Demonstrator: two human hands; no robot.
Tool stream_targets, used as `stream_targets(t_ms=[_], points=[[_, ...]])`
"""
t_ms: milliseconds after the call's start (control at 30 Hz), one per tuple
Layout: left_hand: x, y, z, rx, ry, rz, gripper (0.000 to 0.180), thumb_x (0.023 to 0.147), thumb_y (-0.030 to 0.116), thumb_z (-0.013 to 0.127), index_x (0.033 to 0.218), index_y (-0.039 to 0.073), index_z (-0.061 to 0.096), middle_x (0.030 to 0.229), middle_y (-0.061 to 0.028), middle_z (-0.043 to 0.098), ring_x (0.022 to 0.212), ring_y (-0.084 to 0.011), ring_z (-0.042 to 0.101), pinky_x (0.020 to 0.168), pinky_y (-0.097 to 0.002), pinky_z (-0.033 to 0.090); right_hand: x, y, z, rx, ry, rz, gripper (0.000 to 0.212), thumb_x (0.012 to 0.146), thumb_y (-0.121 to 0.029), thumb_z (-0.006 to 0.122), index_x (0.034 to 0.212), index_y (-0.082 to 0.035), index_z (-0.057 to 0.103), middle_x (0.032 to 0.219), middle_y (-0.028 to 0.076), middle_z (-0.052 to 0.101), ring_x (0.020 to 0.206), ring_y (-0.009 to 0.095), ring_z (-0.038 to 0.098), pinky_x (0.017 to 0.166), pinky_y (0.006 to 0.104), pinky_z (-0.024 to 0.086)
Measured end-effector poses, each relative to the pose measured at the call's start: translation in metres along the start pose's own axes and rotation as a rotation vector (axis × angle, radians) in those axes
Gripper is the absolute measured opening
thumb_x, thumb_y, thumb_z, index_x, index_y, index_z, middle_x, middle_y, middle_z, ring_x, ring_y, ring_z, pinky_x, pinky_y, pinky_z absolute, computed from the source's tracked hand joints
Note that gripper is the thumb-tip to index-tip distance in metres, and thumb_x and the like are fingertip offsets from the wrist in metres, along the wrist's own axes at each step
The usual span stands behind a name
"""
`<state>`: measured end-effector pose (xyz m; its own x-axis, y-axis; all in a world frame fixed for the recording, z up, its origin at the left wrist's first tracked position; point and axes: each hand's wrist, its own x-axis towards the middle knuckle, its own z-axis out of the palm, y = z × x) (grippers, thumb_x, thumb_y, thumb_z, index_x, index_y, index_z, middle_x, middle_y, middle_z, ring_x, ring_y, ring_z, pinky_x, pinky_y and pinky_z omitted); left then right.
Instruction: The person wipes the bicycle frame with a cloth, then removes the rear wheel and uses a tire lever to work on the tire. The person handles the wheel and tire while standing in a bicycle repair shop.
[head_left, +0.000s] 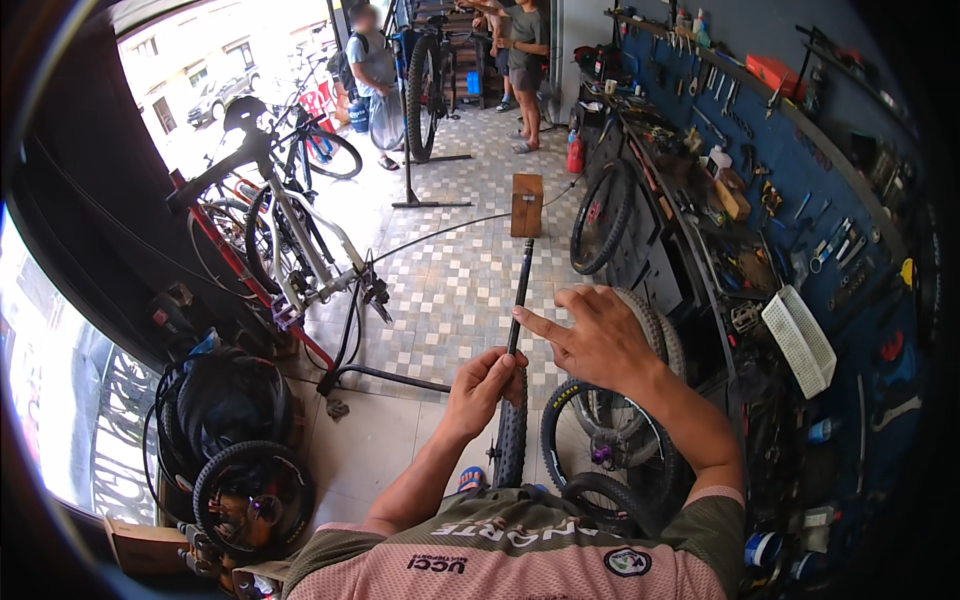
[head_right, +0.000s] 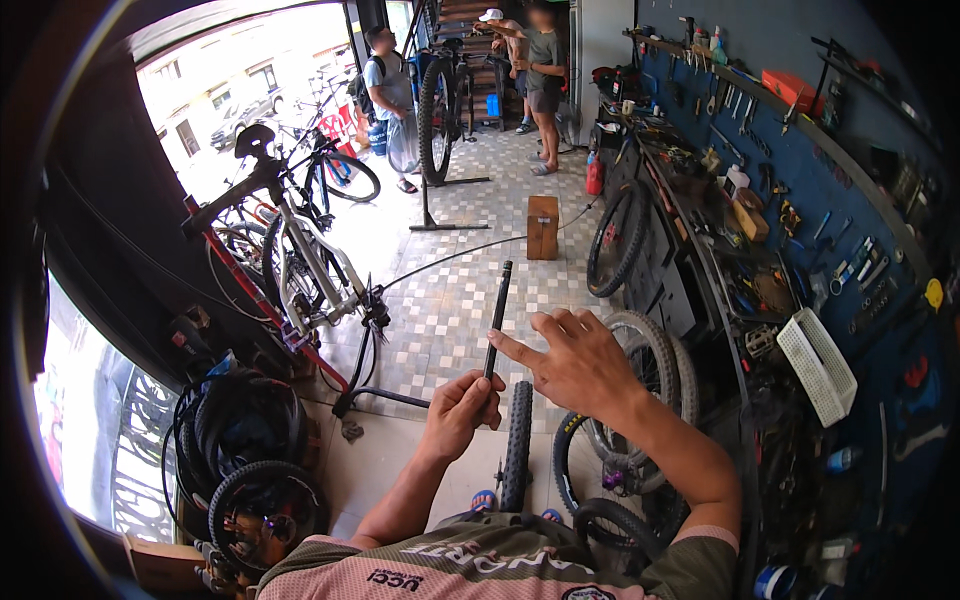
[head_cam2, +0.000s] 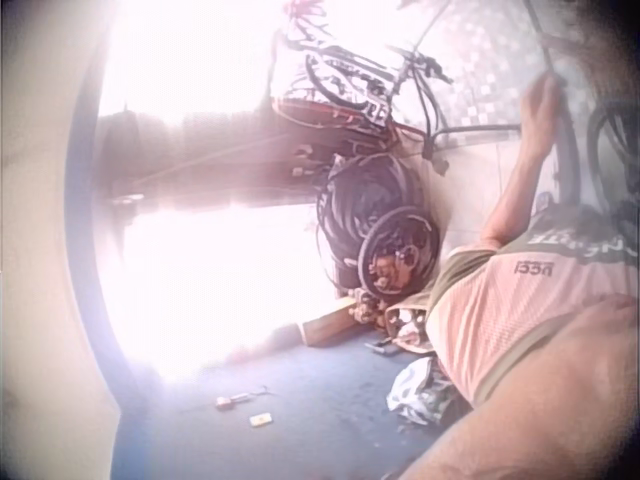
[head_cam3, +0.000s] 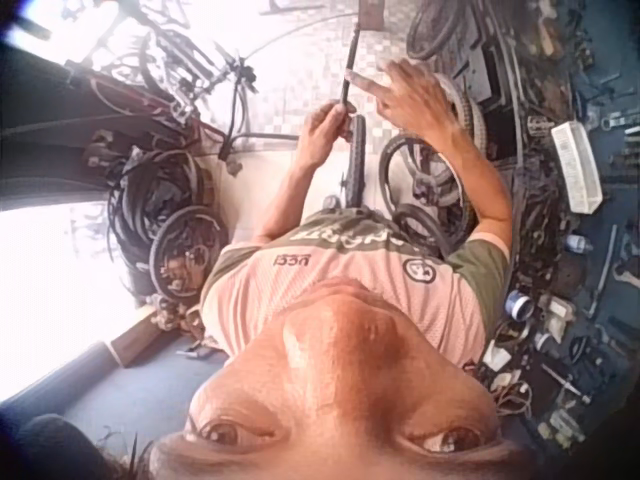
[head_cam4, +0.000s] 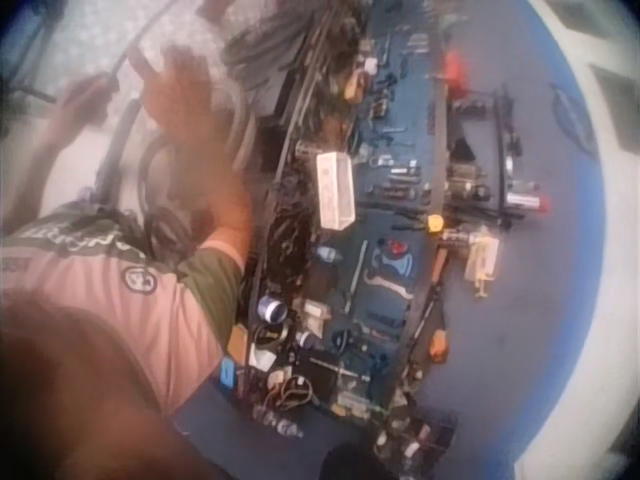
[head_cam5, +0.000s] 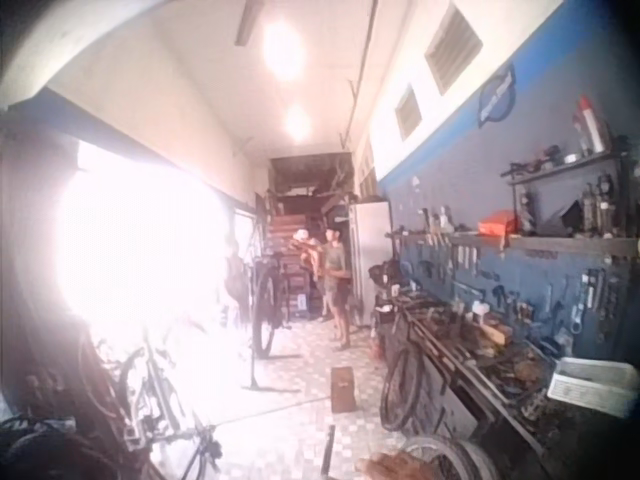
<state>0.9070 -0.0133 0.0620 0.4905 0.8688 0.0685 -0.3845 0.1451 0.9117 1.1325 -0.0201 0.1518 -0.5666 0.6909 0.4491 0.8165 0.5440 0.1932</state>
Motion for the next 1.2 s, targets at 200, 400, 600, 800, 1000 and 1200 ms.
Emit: stream_targets(t_ms=[200,400,600,800,1000,1200], points=[[-0.003,0.006,-0.002,-0.087,-0.065,-0.023,0.032,0.113,0.029,0.051,0.115,-0.001,0.064,0.077,0.0001,0.056,0.068,-0.0103,0.056,0.066,-0.0267,0.049,0.018,0.029,-0.006,-0.111,0.059,0.106,0.080,0.084,-0.017,0.077,0.156,-0.039,0.051,0.112,0.007,0.051,0.105,0.025,0.054,0.096,0.0431,0.047],[-0.004,0.011,0.000,-0.144,0.017,0.004,0.033,0.113,0.027,0.052,0.111,-0.004,0.064,0.071,-0.0009,0.052,0.060,-0.0102,0.047,0.061,-0.0295,0.047,0.007,-0.001,-0.004,-0.021,0.010,-0.019,0.080,0.084,-0.017,0.076,0.156,-0.040,0.051,0.112,0.006,0.051,0.104,0.025,0.054,0.094,0.0424,0.048],[-0.005,0.009,-0.001,0.049,-0.009,0.039,0.033,0.113,0.026,0.051,0.111,-0.004,0.064,0.069,-0.0003,0.052,0.058,-0.0096,0.048,0.060,-0.0276,0.046,0.020,0.029,0.000,-0.145,0.088,0.020,0.079,0.083,-0.016,0.076,0.155,-0.040,0.053,0.110,0.006,0.052,0.102,0.025,0.054,0.093,0.0429,0.048],[-0.006,0.008,-0.009,0.114,0.026,0.029,0.034,0.113,0.028,0.051,0.112,-0.002,0.067,0.071,0.0021,0.054,0.063,-0.0079,0.055,0.063,-0.0247,0.048,0.020,0.012,0.001,-0.147,-0.007,-0.027,0.077,0.082,-0.018,0.077,0.153,-0.036,0.054,0.112,0.008,0.051,0.106,0.024,0.055,0.094,0.0437,0.048],[-0.004,0.011,-0.008,0.091,0.067,0.040,0.033,0.112,0.028,0.055,0.111,-0.003,0.066,0.068,-0.0001,0.053,0.060,-0.0094,0.051,0.059,-0.0266,0.046,0.021,0.005,0.005,-0.047,0.066,-0.074,0.071,0.083,-0.019,0.076,0.149,-0.035,0.059,0.109,0.006,0.053,0.103,0.025,0.055,0.091,0.0427,0.049],[-0.005,0.012,-0.013,-0.152,-0.017,0.017,0.035,0.113,0.031,0.052,0.113,-0.002,0.064,0.070,0.0020,0.049,0.060,-0.0080,0.045,0.060,-0.0276,0.045,0.036,0.029,0.000,-0.119,0.073,0.051,0.076,0.084,-0.019,0.076,0.154,-0.036,0.054,0.108,0.007,0.053,0.102,0.025,0.055,0.089,0.0416,0.049]])
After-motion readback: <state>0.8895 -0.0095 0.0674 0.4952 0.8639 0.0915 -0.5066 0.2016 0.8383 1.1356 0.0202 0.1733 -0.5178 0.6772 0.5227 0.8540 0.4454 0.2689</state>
